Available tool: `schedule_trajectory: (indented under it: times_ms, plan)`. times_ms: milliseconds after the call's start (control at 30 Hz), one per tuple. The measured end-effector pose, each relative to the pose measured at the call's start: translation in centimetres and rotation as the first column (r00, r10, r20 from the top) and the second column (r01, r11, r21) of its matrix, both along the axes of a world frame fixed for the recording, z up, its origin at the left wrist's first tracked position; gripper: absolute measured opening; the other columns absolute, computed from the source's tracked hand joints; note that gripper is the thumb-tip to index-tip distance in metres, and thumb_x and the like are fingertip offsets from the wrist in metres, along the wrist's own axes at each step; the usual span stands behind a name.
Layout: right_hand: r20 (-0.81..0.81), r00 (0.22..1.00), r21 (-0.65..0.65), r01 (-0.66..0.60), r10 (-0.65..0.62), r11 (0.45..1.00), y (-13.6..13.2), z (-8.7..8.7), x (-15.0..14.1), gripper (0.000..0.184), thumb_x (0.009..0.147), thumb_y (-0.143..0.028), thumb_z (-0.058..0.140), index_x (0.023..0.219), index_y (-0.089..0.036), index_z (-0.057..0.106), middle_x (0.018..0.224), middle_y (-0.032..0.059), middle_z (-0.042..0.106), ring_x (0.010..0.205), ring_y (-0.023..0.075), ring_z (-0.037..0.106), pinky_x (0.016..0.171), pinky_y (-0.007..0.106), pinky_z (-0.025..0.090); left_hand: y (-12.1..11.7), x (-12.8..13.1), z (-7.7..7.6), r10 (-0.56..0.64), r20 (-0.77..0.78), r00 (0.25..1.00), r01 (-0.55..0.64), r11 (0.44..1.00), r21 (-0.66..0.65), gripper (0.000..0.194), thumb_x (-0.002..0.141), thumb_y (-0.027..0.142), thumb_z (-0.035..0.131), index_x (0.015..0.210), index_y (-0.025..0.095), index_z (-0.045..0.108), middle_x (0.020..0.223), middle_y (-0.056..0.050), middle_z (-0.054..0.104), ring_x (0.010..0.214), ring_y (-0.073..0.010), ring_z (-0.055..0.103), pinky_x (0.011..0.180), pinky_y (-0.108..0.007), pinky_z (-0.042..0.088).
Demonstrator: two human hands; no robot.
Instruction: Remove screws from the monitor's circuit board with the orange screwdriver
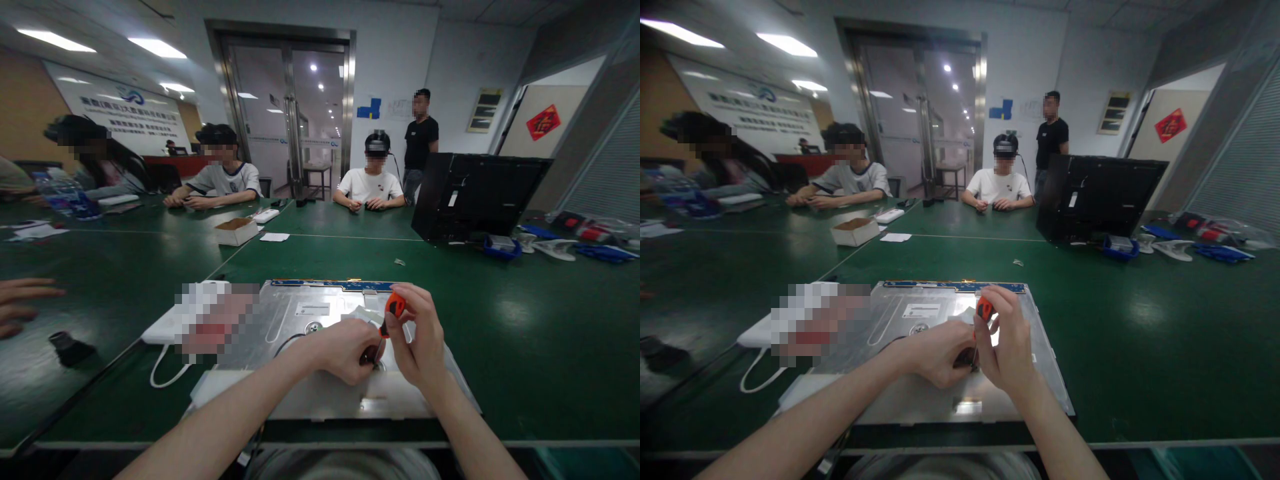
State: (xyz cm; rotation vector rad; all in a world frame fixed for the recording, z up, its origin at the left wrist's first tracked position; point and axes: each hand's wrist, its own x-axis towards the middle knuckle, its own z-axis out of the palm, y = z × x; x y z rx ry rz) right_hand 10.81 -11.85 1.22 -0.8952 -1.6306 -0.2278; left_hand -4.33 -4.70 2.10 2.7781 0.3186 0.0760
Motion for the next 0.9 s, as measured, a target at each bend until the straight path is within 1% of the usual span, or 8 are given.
schedule_trajectory:
  times_ms: [167,267,367,500,633,733,800,900]
  plan:
    - [0.058,0.998,-0.034,0.008,-0.006,0.999,0.01,0.24,0.12,0.045,0.097,-0.015,0.043,0.141,-0.024,0.042,0.128,0.0152,0.060,0.104,0.0227,0.066,0.064,0.029,0.059,-0.01,-0.03,0.14,0.001,-0.017,1.000,-0.001,1.000,-0.020,0.013,0.069,0.011,0.061,0.080,0.017,0.063,0.073,-0.001,0.069,0.061,-0.0154,0.059,0.057,-0.024,0.045]
    - [0.047,0.999,-0.038,-0.005,0.007,0.999,0.06,0.19,0.09,0.044,0.098,-0.017,0.044,0.141,-0.023,0.042,0.128,0.0155,0.062,0.094,0.0202,0.068,0.060,0.027,0.059,0.00,-0.03,0.13,-0.003,-0.022,1.000,0.002,1.000,-0.016,0.012,0.069,0.011,0.060,0.079,0.017,0.062,0.071,0.000,0.068,0.061,-0.0159,0.059,0.056,-0.024,0.044]
    - [0.021,1.000,-0.001,-0.023,0.023,1.000,0.26,-0.04,0.00,0.043,0.096,-0.021,0.053,0.138,-0.023,0.042,0.120,0.0135,0.065,0.080,0.0163,0.068,0.052,0.024,0.056,-0.04,-0.02,0.14,0.006,-0.010,1.000,-0.006,1.000,0.004,0.008,0.069,0.012,0.060,0.075,0.017,0.059,0.069,0.000,0.067,0.059,-0.0158,0.057,0.054,-0.025,0.042]
    - [-0.011,1.000,0.043,-0.015,0.015,0.999,0.54,-0.18,-0.12,0.043,0.092,-0.021,0.063,0.130,-0.026,0.044,0.114,0.0104,0.062,0.078,0.0149,0.065,0.049,0.022,0.055,-0.09,-0.03,0.13,0.012,0.001,1.000,-0.012,1.000,0.012,0.008,0.067,0.012,0.060,0.072,0.017,0.056,0.067,0.000,0.064,0.056,-0.0142,0.052,0.051,-0.024,0.040]
    - [0.004,0.999,0.052,0.036,-0.036,0.998,0.46,0.11,-0.17,0.037,0.092,-0.022,0.063,0.126,-0.027,0.050,0.111,0.0086,0.059,0.071,0.0128,0.063,0.047,0.022,0.052,0.04,-0.05,-0.08,0.002,0.002,1.000,-0.002,1.000,0.016,0.010,0.068,0.013,0.060,0.077,0.017,0.058,0.070,-0.001,0.066,0.060,-0.0160,0.055,0.055,-0.025,0.042]
    - [0.024,0.998,0.034,0.061,-0.062,0.998,0.25,0.37,-0.17,0.034,0.094,-0.020,0.058,0.127,-0.029,0.054,0.111,0.0077,0.058,0.064,0.0105,0.061,0.047,0.023,0.053,0.14,-0.07,-0.26,0.006,0.001,1.000,-0.006,1.000,0.014,0.011,0.068,0.013,0.060,0.079,0.017,0.060,0.072,-0.002,0.068,0.062,-0.0174,0.058,0.057,-0.026,0.044]
    - [0.046,0.998,0.008,0.051,-0.052,0.999,0.15,0.42,-0.09,0.037,0.096,-0.017,0.052,0.131,-0.028,0.055,0.115,0.0095,0.059,0.068,0.0119,0.064,0.050,0.024,0.055,0.19,-0.09,-0.34,-0.002,0.006,1.000,0.002,1.000,0.004,0.012,0.068,0.013,0.060,0.079,0.017,0.061,0.070,-0.001,0.067,0.060,-0.0167,0.057,0.055,-0.026,0.042]
    - [0.074,0.997,-0.017,0.018,-0.016,1.000,0.16,0.29,0.06,0.041,0.097,-0.015,0.046,0.136,-0.026,0.051,0.120,0.0126,0.061,0.081,0.0165,0.067,0.056,0.026,0.058,0.20,-0.12,-0.38,-0.010,0.017,1.000,0.010,1.000,-0.010,0.013,0.067,0.011,0.060,0.079,0.018,0.061,0.069,0.000,0.067,0.058,-0.0155,0.056,0.054,-0.025,0.041]
